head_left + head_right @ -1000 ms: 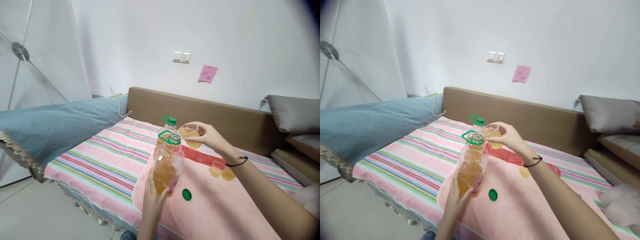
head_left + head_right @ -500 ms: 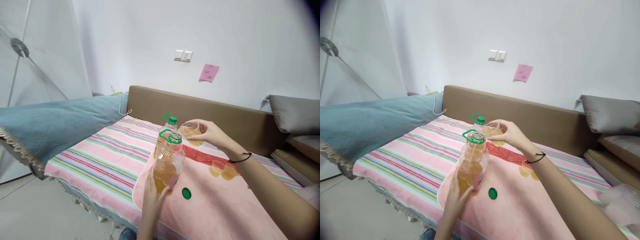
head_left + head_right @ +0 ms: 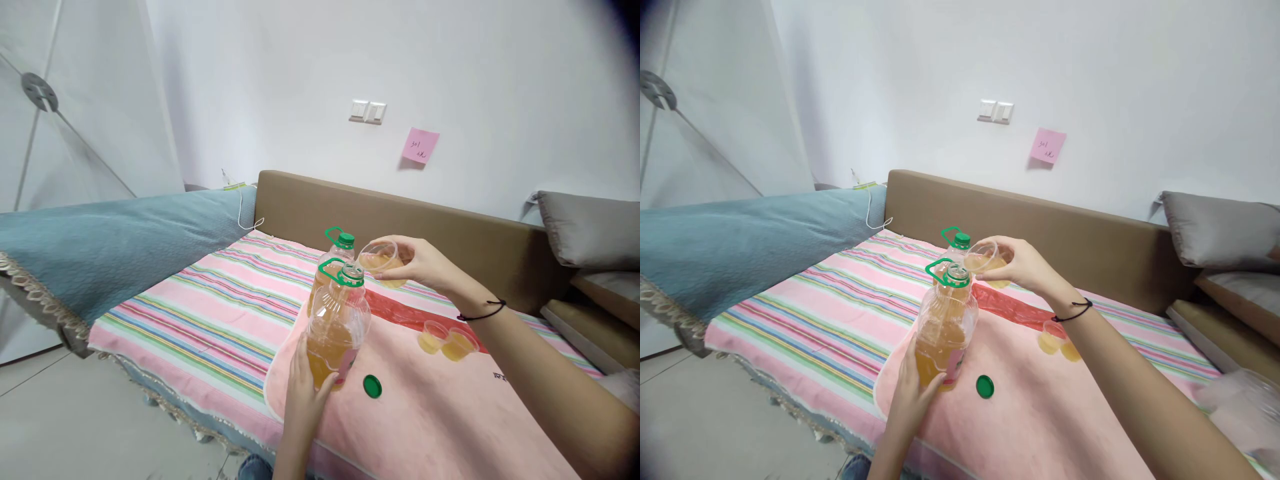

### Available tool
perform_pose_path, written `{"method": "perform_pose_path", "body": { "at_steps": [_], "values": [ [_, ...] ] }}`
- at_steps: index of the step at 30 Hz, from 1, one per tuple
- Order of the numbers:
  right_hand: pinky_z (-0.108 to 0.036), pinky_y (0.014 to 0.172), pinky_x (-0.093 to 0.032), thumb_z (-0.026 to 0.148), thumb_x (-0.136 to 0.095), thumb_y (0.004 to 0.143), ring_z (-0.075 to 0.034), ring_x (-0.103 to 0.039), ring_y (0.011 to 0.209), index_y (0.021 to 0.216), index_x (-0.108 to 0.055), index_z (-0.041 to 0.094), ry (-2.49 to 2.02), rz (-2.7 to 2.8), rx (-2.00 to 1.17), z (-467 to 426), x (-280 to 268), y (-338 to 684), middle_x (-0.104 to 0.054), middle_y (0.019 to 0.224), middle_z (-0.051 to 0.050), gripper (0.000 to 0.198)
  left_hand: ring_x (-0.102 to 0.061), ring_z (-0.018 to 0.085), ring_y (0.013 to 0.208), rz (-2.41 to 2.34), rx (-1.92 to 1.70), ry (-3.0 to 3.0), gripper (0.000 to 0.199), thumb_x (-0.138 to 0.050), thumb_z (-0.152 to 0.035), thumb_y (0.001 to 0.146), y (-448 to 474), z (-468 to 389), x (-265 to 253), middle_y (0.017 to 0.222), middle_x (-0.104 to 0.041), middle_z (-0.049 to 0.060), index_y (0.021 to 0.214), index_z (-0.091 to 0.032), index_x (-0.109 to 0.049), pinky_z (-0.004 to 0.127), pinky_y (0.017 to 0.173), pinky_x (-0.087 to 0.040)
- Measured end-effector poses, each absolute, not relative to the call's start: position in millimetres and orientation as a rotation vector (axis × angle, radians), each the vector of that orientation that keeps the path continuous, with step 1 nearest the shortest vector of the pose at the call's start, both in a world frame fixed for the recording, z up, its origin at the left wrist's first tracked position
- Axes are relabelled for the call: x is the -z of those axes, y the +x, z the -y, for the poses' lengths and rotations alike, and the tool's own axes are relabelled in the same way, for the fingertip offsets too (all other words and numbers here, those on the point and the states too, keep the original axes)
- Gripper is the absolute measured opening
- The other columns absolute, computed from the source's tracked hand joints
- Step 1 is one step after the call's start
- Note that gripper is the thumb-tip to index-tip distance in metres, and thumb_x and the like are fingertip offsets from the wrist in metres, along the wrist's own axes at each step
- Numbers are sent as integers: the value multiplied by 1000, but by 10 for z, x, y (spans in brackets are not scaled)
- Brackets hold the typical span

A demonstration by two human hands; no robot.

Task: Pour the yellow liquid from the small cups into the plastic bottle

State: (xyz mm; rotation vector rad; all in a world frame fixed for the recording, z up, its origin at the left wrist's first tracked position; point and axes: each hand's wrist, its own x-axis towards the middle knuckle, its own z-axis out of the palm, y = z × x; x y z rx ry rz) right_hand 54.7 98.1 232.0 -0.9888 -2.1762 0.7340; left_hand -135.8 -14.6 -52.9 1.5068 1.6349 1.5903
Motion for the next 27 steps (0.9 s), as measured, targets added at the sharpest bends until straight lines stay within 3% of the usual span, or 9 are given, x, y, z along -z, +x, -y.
{"method": "perform_pose_path", "body": {
  "at_steps": [11,27],
  "values": [
    [-40,87,-54,44,-88,61,-28,-68,98,110,-70,27,-1059,2233,-654,-964,-2391,528,-75,105,-4,55,-34,28,145,-1642,-1598,1491,84,-67,-35,85,-1346,150,507,156,-36,10,153,-29,-19,54,122,-30],
    [-34,72,-49,49,-84,62,-21,-62,78,105,-73,27,-1109,2318,-537,-895,-2532,466,-72,88,-2,50,-30,29,148,-1611,-1510,1484,85,-66,-45,85,-1412,126,539,158,-33,14,153,-23,-21,54,124,-27]
  ]
}}
